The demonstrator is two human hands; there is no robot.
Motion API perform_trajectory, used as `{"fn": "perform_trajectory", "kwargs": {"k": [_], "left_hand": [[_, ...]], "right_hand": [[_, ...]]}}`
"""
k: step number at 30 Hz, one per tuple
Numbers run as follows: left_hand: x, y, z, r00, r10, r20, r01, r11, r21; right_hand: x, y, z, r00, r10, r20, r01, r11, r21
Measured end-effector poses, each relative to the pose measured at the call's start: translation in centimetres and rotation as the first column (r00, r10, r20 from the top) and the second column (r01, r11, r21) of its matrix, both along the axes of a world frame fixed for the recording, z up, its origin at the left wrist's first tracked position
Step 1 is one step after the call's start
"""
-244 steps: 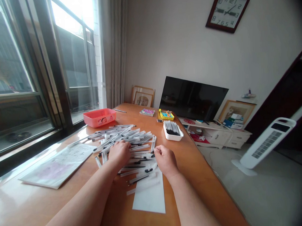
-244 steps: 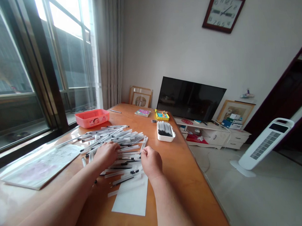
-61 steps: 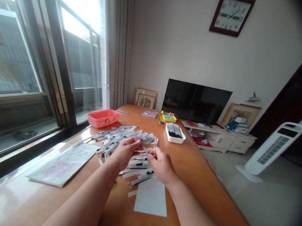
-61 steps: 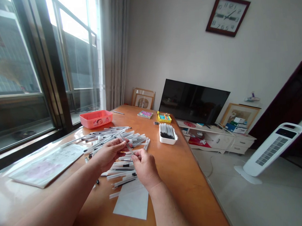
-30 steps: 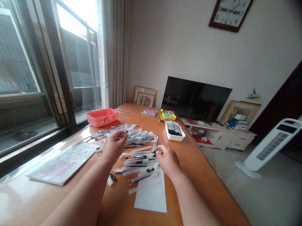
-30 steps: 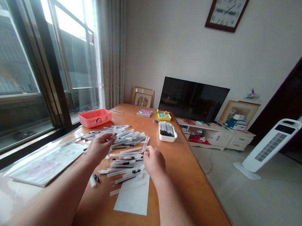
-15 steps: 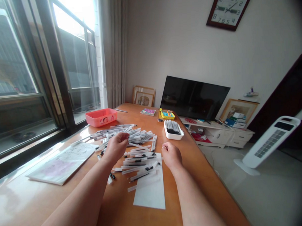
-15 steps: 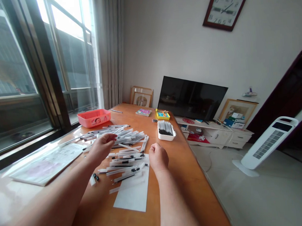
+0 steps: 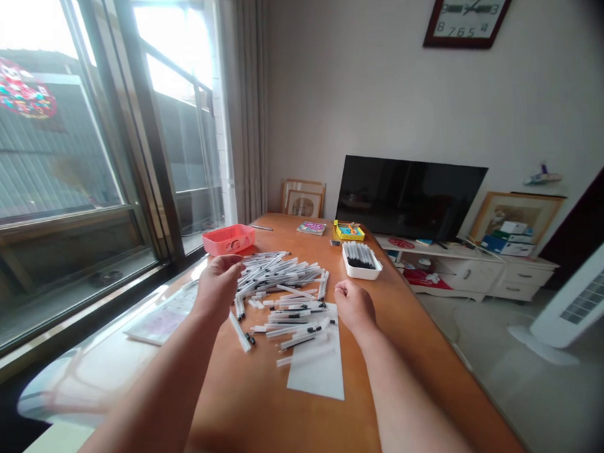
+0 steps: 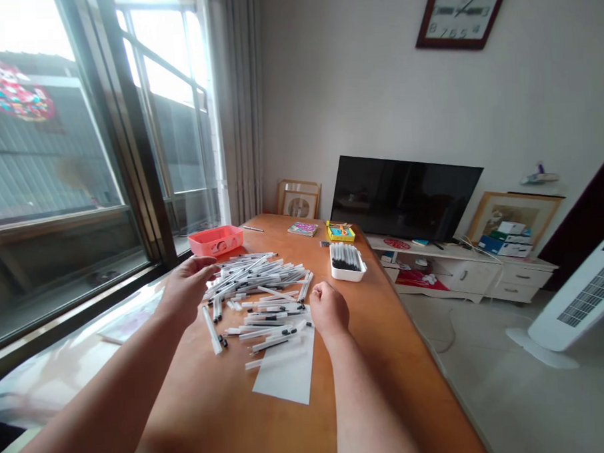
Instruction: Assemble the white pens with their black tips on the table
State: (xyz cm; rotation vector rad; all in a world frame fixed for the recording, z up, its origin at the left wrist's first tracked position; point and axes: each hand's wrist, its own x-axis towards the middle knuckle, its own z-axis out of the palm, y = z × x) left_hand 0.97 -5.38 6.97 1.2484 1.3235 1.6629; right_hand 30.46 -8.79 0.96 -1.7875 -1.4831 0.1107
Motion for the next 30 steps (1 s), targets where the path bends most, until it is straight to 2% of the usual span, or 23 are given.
{"fn": "perform_trajectory", "kwargs": {"k": [2, 4, 6, 8, 10, 13, 16, 18, 20, 22, 23, 25, 27, 29, 30], "left_hand": [[-2.0, -0.8, -1.3, 0.983, -0.054, -0.176, 0.044, 0.997, -0.06], [-3.9, -1.8, -2.7, 0.91, -0.124, -0.395, 0.096, 0.991, -0.09], [-5.1, -3.1, -3.9, 0.724, -0.23, -0.65, 0.23, 0.969, -0.087], [-5.6, -4.3, -4.5, 0.524, -0.282, -0.804, 0.327, 0.938, -0.117], [-5.6, -5.4, -4.4, 0.372, -0.291, -0.882, 0.382, 0.914, -0.141], [-5.0, -6.4, -3.4, 0.202, -0.267, -0.942, 0.399, 0.901, -0.17], [-4.7, -6.7, -2.2, 0.072, -0.245, -0.967, 0.391, 0.899, -0.199], [-4.8, -6.7, -1.8, 0.02, -0.237, -0.971, 0.405, 0.89, -0.208], [-5.1, -6.5, -1.8, 0.015, -0.234, -0.972, 0.436, 0.877, -0.204], [-5.4, -6.1, -2.0, 0.073, -0.244, -0.967, 0.461, 0.868, -0.184], [-5.5, -5.9, -2.2, 0.127, -0.256, -0.958, 0.469, 0.867, -0.169], [-5.3, -5.5, -2.7, 0.28, -0.306, -0.91, 0.462, 0.874, -0.152], [-4.2, -5.0, -3.1, 0.475, -0.398, -0.785, 0.459, 0.873, -0.165], [-2.6, -4.6, -3.3, 0.639, -0.532, -0.556, 0.52, 0.831, -0.198], [-1.6, -4.4, -3.4, 0.688, -0.595, -0.415, 0.562, 0.799, -0.212]], "right_hand": [[0.0, 0.0, 0.0, 1.0, 0.004, -0.013, -0.004, 1.0, 0.006], [0.0, 0.0, 0.0, 1.0, 0.009, -0.025, -0.008, 1.0, 0.016], [-0.1, 0.1, -0.1, 0.999, 0.014, -0.035, -0.013, 0.999, 0.032], [-0.2, 0.2, -0.3, 0.999, 0.019, -0.045, -0.016, 0.999, 0.047], [-0.3, 0.2, -0.4, 0.998, 0.026, -0.055, -0.023, 0.998, 0.06], [-0.3, 0.2, -0.4, 0.997, 0.038, -0.062, -0.033, 0.996, 0.08], [-0.2, 0.2, -0.4, 0.997, 0.045, -0.07, -0.039, 0.995, 0.087], [-0.2, 0.2, -0.4, 0.996, 0.046, -0.074, -0.039, 0.995, 0.087], [-0.1, 0.2, -0.4, 0.996, 0.041, -0.077, -0.034, 0.995, 0.091], [-0.1, 0.2, -0.4, 0.995, 0.044, -0.084, -0.036, 0.994, 0.1], [-0.2, 0.2, -0.4, 0.995, 0.05, -0.09, -0.04, 0.993, 0.107], [-0.6, 0.2, -0.4, 0.99, 0.074, -0.116, -0.059, 0.99, 0.127], [-1.2, 0.2, -0.4, 0.978, 0.121, -0.172, -0.096, 0.984, 0.147], [-2.1, 0.1, -0.4, 0.943, 0.198, -0.266, -0.16, 0.974, 0.16], [-2.7, 0.1, -0.4, 0.913, 0.243, -0.326, -0.198, 0.966, 0.164]]}}
